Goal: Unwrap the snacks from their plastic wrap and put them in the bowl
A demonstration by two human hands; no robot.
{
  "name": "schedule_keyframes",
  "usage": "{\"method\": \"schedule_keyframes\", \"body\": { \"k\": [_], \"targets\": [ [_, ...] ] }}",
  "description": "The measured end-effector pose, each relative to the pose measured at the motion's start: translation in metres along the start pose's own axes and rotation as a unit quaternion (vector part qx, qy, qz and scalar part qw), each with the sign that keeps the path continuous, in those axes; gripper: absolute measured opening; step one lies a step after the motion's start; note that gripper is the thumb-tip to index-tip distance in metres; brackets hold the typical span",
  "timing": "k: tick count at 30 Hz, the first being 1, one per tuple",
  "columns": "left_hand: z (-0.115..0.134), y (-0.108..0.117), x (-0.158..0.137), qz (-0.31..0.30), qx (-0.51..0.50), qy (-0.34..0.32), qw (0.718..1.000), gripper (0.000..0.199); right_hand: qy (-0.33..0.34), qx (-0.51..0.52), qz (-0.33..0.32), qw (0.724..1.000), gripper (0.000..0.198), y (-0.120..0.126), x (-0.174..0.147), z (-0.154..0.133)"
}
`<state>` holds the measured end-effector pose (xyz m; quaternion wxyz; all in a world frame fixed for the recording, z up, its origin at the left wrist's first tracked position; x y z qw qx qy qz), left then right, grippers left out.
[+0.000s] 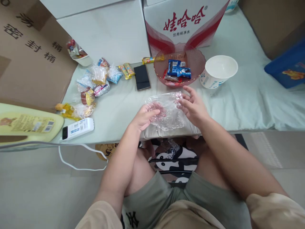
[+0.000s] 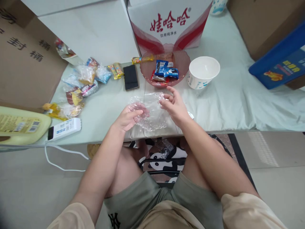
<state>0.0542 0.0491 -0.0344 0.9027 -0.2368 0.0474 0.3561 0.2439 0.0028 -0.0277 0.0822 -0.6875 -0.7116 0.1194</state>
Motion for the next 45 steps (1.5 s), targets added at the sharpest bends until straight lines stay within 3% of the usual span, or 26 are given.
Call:
{"method": "schedule_keyframes", "body": {
  "k": [4, 7, 10, 13, 18, 22, 24, 27, 30, 35, 37, 40, 42, 45],
  "targets": [
    [0.006, -0.003, -0.003, -0.015, -0.012, -0.025, 1.0, 0.045, -0.069, -0.018, -0.096, 0.993, 0.044, -0.015, -0.002, 0.008],
    [0.003, -0.005, -0.006, -0.034, 0.001, 0.015, 0.999, 0.066, -0.068, -0.074, -0.082, 0.992, 0.035, -0.017, -0.004, 0.007],
    [0.0, -0.002, -0.005, -0.004, 0.043, 0.043, 0.998, 0.055, -0.071, -0.092, -0.066, 0.991, 0.032, -0.014, -0.003, 0.005],
    [0.002, 0.005, -0.003, 0.033, 0.06, 0.015, 0.998, 0.042, -0.078, -0.102, -0.083, 0.988, 0.032, -0.011, -0.003, 0.005],
    [0.005, 0.012, -0.004, 0.027, 0.07, 0.001, 0.997, 0.039, -0.032, -0.003, -0.106, 0.994, 0.041, -0.008, -0.005, 0.0],
    [0.011, 0.014, -0.008, 0.015, 0.038, -0.026, 0.999, 0.039, -0.046, 0.083, -0.133, 0.987, 0.028, -0.008, -0.002, -0.001],
    [0.017, 0.015, -0.009, 0.012, 0.027, -0.058, 0.998, 0.032, -0.056, 0.077, -0.141, 0.985, 0.033, -0.007, 0.0, 0.0],
    [0.019, 0.015, -0.009, -0.007, 0.039, -0.07, 0.997, 0.029, -0.039, -0.007, -0.094, 0.995, 0.043, -0.001, 0.001, 0.0],
    [0.015, 0.015, -0.005, -0.006, 0.118, -0.065, 0.991, 0.024, -0.018, -0.066, -0.061, 0.996, 0.043, 0.001, 0.001, 0.002],
    [0.015, 0.023, 0.002, 0.067, 0.177, -0.133, 0.973, 0.041, 0.017, -0.112, -0.012, 0.993, 0.083, 0.008, 0.004, 0.007],
    [0.019, 0.031, 0.0, 0.129, 0.177, -0.179, 0.959, 0.044, 0.041, -0.156, 0.037, 0.986, 0.075, 0.015, 0.004, 0.004],
    [0.019, 0.036, -0.002, 0.18, 0.214, -0.199, 0.939, 0.029, 0.07, -0.271, 0.104, 0.954, 0.035, 0.018, -0.001, -0.005],
    [0.013, 0.031, 0.002, 0.143, 0.236, -0.178, 0.945, 0.027, 0.108, -0.36, 0.098, 0.922, 0.015, 0.009, -0.006, -0.012],
    [0.005, 0.015, 0.008, 0.057, 0.228, -0.18, 0.955, 0.048, 0.166, -0.405, -0.015, 0.899, 0.011, -0.017, -0.01, -0.013]
  ]
}}
Point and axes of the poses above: each hand's wrist, its own x-axis towards the middle knuckle, its own y-axis out of the back of the hand, z = x × y, the point moved 5 cm from there along x, towards the middle knuckle, and after that the axes turned 13 degrees about -z, right-handed, at the moved point
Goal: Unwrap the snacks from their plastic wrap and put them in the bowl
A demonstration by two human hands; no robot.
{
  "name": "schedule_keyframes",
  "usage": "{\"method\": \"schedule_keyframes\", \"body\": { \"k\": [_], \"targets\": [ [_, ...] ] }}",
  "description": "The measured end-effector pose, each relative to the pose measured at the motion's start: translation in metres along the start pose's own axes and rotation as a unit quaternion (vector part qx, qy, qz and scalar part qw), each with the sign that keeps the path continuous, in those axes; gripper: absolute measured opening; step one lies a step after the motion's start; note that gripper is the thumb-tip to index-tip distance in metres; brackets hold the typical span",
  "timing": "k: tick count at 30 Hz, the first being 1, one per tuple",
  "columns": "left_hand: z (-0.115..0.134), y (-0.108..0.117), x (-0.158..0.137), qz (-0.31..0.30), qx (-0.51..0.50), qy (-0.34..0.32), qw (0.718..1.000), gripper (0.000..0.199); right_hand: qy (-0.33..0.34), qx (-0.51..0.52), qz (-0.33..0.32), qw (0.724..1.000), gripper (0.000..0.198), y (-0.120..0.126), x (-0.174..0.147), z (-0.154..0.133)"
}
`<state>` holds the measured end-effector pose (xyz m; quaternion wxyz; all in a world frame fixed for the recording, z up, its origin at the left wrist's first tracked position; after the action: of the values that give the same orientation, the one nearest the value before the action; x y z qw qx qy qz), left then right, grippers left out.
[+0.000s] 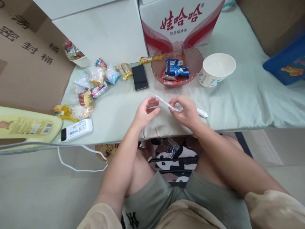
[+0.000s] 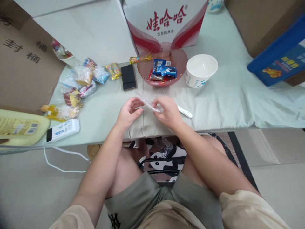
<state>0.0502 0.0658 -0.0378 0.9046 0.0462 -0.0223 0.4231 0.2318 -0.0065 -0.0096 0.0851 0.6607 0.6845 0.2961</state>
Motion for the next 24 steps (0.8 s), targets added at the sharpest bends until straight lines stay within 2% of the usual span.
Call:
{"method": "schedule_keyframes", "body": {
  "k": [3, 7, 9, 12, 14, 15, 17, 19, 21, 22, 24],
  "targets": [
    [0.003, -0.013, 0.001, -0.043, -0.021, -0.021, 0.999, 0.064, 0.034, 0.071, -0.092, 0.993, 0.016, -0.019, 0.002, -0.009],
    [0.006, -0.015, 0.0, -0.051, -0.001, 0.003, 0.999, 0.05, 0.016, 0.178, -0.112, 0.977, 0.027, -0.026, 0.004, -0.007],
    [0.006, -0.015, -0.001, -0.054, -0.021, 0.019, 0.998, 0.045, -0.021, 0.196, -0.091, 0.976, 0.028, -0.024, 0.004, -0.002],
    [0.004, -0.016, -0.001, -0.048, -0.097, 0.045, 0.993, 0.041, -0.083, 0.144, -0.003, 0.986, 0.025, -0.015, 0.003, 0.006],
    [0.004, -0.018, -0.001, -0.034, -0.14, 0.061, 0.988, 0.038, -0.094, 0.114, 0.043, 0.988, 0.034, -0.009, 0.002, 0.008],
    [0.004, -0.019, 0.0, -0.027, -0.152, 0.068, 0.986, 0.036, -0.093, 0.118, 0.046, 0.988, 0.039, -0.008, 0.003, 0.008],
    [0.005, -0.019, 0.0, -0.021, -0.153, 0.08, 0.985, 0.031, -0.092, 0.161, 0.0, 0.983, 0.041, -0.012, 0.003, 0.009],
    [0.006, -0.017, 0.001, -0.01, -0.126, 0.076, 0.989, 0.026, -0.098, 0.211, -0.093, 0.968, 0.034, -0.019, 0.002, 0.008],
    [0.008, -0.011, 0.001, 0.006, -0.094, 0.064, 0.993, 0.024, -0.108, 0.218, -0.164, 0.956, 0.032, -0.017, -0.003, 0.006],
    [0.009, -0.008, 0.0, 0.014, -0.083, 0.059, 0.995, 0.024, -0.115, 0.21, -0.177, 0.955, 0.033, -0.01, -0.005, 0.006],
    [0.01, -0.003, 0.0, 0.019, -0.072, 0.058, 0.996, 0.023, -0.134, 0.15, -0.14, 0.969, 0.03, 0.019, -0.007, 0.004]
  ]
}}
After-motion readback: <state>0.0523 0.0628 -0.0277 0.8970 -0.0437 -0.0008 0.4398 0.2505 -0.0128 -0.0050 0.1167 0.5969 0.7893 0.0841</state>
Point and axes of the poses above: each hand's wrist, its own x-axis towards the middle knuckle, its own y-axis out of the back of the hand, z = x × y, the point moved 5 cm from there along x, towards the middle knuckle, and after that the axes turned 13 degrees about -z, right-handed, at the moved point
